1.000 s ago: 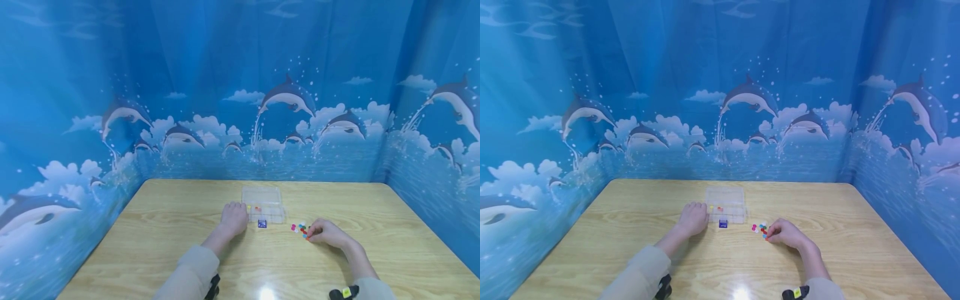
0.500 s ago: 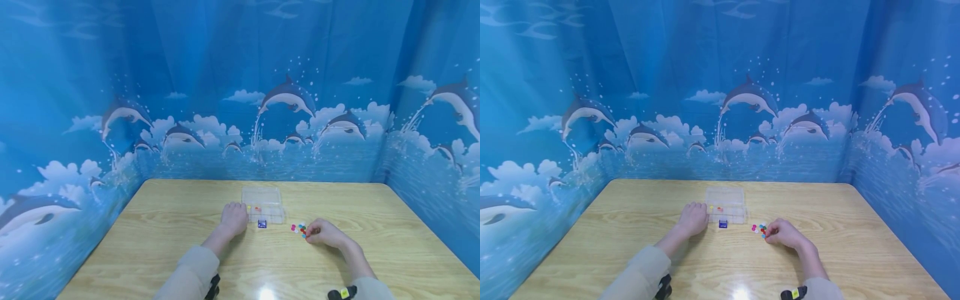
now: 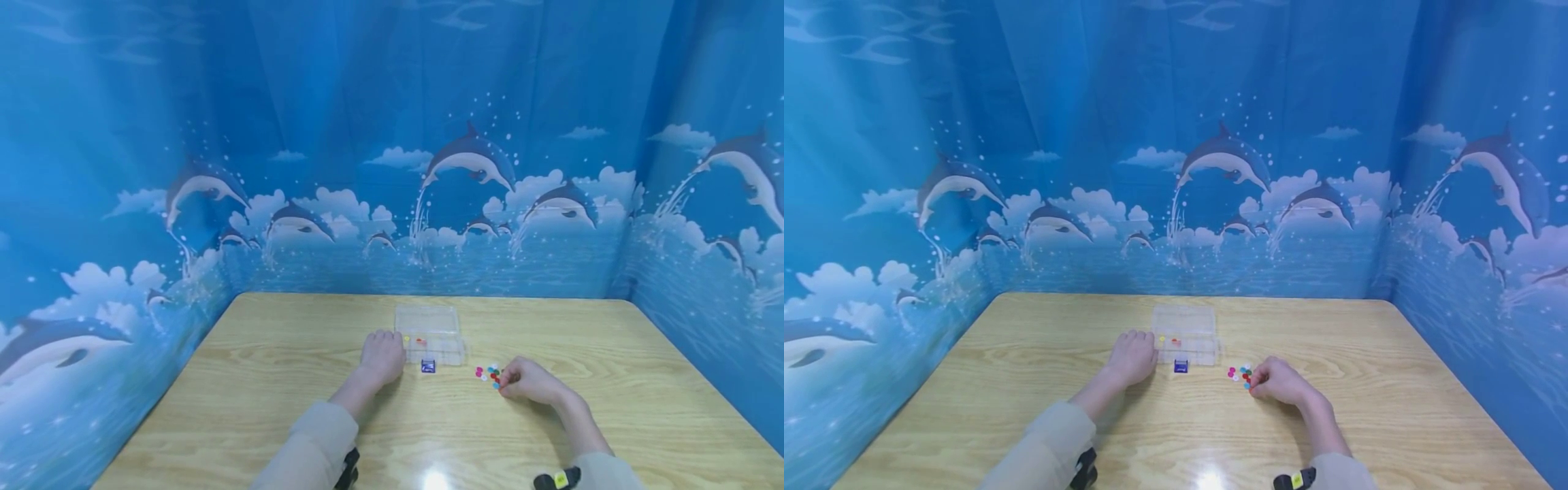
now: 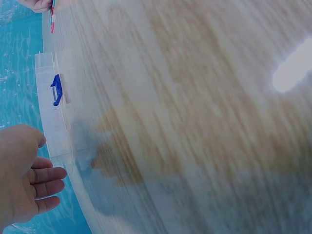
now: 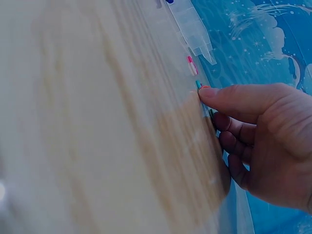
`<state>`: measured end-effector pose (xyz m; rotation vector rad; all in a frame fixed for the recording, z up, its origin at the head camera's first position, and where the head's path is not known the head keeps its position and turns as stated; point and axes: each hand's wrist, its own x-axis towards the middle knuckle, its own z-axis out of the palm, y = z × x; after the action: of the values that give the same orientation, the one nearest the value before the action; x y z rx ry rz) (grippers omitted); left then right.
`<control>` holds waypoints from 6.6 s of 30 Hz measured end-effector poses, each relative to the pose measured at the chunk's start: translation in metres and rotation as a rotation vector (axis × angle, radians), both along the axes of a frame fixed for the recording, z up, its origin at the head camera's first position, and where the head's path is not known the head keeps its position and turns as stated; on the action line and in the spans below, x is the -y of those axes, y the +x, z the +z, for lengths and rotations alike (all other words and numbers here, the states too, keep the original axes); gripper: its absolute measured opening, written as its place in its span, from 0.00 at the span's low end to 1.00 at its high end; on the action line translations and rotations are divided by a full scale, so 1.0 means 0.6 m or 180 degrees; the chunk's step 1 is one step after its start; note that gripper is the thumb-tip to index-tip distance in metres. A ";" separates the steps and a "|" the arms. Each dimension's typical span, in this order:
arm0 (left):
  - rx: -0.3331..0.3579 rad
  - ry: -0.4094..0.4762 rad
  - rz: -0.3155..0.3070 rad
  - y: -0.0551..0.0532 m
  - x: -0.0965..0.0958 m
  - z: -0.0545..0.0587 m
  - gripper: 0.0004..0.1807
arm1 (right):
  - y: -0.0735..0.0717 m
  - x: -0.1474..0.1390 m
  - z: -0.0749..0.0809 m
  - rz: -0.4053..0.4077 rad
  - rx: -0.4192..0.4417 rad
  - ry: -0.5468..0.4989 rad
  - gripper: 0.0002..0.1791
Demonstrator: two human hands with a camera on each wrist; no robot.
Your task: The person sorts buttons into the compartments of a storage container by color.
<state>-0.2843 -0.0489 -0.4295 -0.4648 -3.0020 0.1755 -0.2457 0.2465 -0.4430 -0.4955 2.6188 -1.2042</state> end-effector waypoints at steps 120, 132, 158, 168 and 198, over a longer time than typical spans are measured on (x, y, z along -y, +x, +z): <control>-0.0228 0.0135 -0.0148 0.003 0.006 -0.010 0.13 | -0.129 0.238 0.012 -0.1388 -0.0079 -0.1067 0.03; -0.0200 0.0149 -0.0145 0.006 0.004 -0.005 0.13 | -0.128 0.242 0.010 -0.1362 -0.0231 -0.0936 0.03; -0.0222 0.0100 -0.0195 0.004 0.006 -0.003 0.13 | -0.119 0.155 0.041 -0.1362 -0.0011 -0.1198 0.13; -0.0154 0.0124 -0.0143 0.005 0.005 -0.003 0.12 | -0.103 0.102 0.038 -0.1274 -0.0031 -0.1024 0.16; -0.0134 0.0030 -0.0149 0.004 0.006 -0.003 0.11 | -0.057 -0.015 0.008 -0.1015 0.0029 -0.0317 0.16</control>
<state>-0.2820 -0.0523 -0.4313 -0.5234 -2.9465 0.1653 -0.2800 0.2554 -0.4381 -0.0867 2.7119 -1.4290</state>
